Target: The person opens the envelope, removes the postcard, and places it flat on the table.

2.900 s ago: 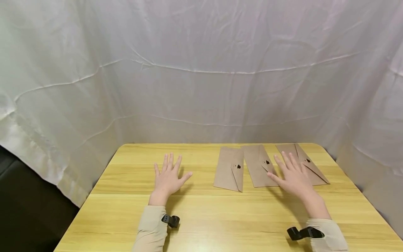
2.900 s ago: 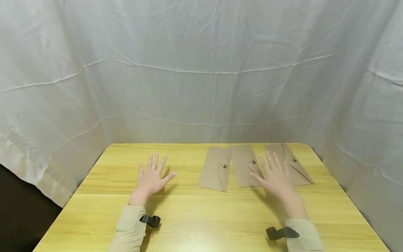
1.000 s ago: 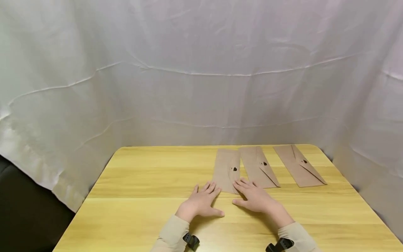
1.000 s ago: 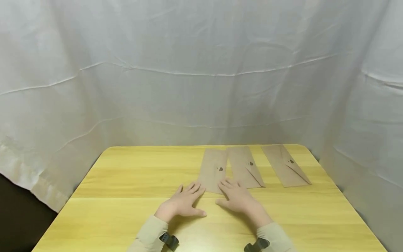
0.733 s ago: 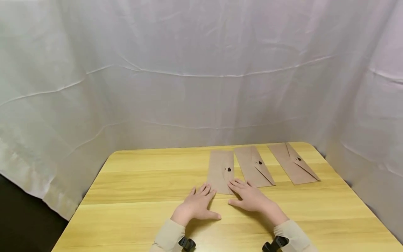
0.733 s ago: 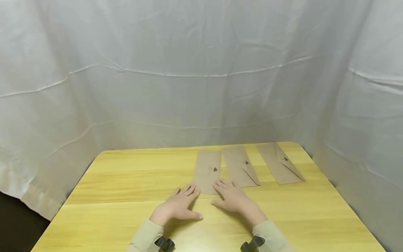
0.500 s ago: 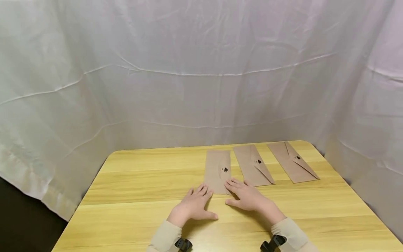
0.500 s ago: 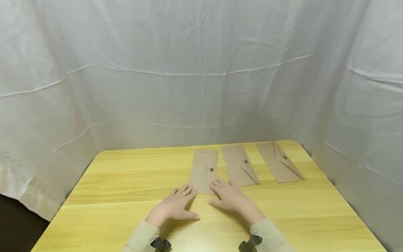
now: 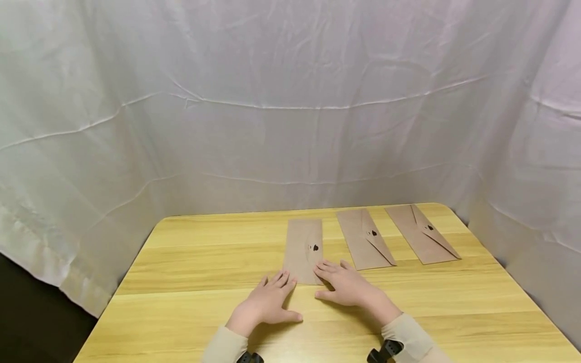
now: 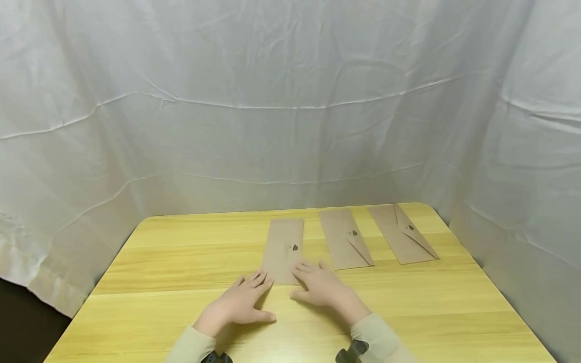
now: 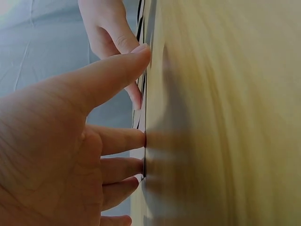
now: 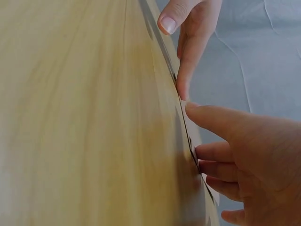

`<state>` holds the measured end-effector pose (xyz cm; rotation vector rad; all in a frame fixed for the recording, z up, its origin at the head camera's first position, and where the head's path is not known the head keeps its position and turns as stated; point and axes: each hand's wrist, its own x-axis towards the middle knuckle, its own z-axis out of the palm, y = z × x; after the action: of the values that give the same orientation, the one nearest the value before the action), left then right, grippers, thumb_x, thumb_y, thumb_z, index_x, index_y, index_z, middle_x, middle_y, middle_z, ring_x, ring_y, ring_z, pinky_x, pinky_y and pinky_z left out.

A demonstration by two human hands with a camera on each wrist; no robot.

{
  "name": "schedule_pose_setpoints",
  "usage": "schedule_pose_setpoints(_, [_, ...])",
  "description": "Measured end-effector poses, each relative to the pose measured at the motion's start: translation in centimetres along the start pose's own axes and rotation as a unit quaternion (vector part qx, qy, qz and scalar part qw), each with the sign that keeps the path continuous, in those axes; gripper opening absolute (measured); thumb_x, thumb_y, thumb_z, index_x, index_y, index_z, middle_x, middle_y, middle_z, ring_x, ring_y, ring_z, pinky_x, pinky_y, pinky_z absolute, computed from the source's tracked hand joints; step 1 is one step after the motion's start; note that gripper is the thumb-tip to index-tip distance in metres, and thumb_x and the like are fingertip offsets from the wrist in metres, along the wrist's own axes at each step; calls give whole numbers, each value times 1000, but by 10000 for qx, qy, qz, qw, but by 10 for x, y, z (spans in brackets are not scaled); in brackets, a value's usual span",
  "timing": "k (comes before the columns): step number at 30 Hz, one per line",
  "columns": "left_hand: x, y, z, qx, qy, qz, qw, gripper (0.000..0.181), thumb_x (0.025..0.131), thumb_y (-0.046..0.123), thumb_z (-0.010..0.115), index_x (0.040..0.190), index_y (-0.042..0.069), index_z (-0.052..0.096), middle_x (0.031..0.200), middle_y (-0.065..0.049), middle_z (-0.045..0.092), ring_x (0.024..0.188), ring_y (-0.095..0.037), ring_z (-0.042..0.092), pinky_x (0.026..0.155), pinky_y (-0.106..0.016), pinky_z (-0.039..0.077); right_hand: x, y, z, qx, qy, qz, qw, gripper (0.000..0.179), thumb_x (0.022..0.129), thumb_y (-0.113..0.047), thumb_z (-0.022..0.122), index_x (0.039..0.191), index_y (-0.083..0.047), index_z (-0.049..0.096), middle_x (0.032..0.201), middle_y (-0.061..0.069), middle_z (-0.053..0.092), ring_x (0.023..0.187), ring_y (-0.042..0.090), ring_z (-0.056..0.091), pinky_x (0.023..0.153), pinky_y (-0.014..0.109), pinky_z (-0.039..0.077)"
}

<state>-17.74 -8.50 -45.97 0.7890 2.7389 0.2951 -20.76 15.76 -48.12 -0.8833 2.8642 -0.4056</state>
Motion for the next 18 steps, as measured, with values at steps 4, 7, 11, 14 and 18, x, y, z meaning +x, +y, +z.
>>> schedule_pose_setpoints(4, [-8, -6, 2, -32, 39, -51, 10000, 90, 82, 67, 61, 151, 13, 37, 159, -14, 29, 150, -31, 24, 118, -60, 23, 4, -6, 2, -78, -32, -63, 9999, 70, 93, -55, 55, 145, -9, 47, 153, 9, 42, 144, 32, 37, 115, 65, 23])
schedule_pose_setpoints(7, [-14, -9, 3, -78, 89, -56, 9999, 90, 82, 66, 61, 150, 12, 38, 159, -15, 29, 149, -32, 25, 117, -61, 23, 7, -10, 4, -93, -46, -111, 9999, 70, 92, -55, 55, 145, -9, 47, 153, 9, 42, 144, 31, 37, 116, 64, 22])
schedule_pose_setpoints(11, [-22, -14, 2, -154, 158, -50, 9997, 90, 82, 65, 61, 150, 10, 38, 158, -16, 30, 148, -34, 26, 117, -63, 23, 10, -16, 5, -89, -67, -215, 9997, 71, 92, -56, 55, 145, -10, 47, 153, 9, 42, 144, 30, 37, 116, 65, 23])
schedule_pose_setpoints(14, [-27, -18, 0, -232, 221, -31, 9995, 88, 82, 63, 62, 148, 9, 41, 157, -17, 31, 147, -36, 27, 116, -65, 23, 12, -21, 5, -33, -100, -309, 9995, 70, 92, -55, 56, 144, -10, 47, 153, 9, 42, 144, 30, 37, 116, 65, 23])
schedule_pose_setpoints(18, [-34, -24, 0, -418, 319, -38, 9986, 86, 83, 61, 63, 146, 7, 44, 156, -18, 34, 146, -38, 29, 114, -67, 23, 15, -29, 6, -47, -153, -390, 9991, 69, 91, -54, 57, 144, -10, 48, 153, 9, 42, 144, 28, 37, 116, 63, 23])
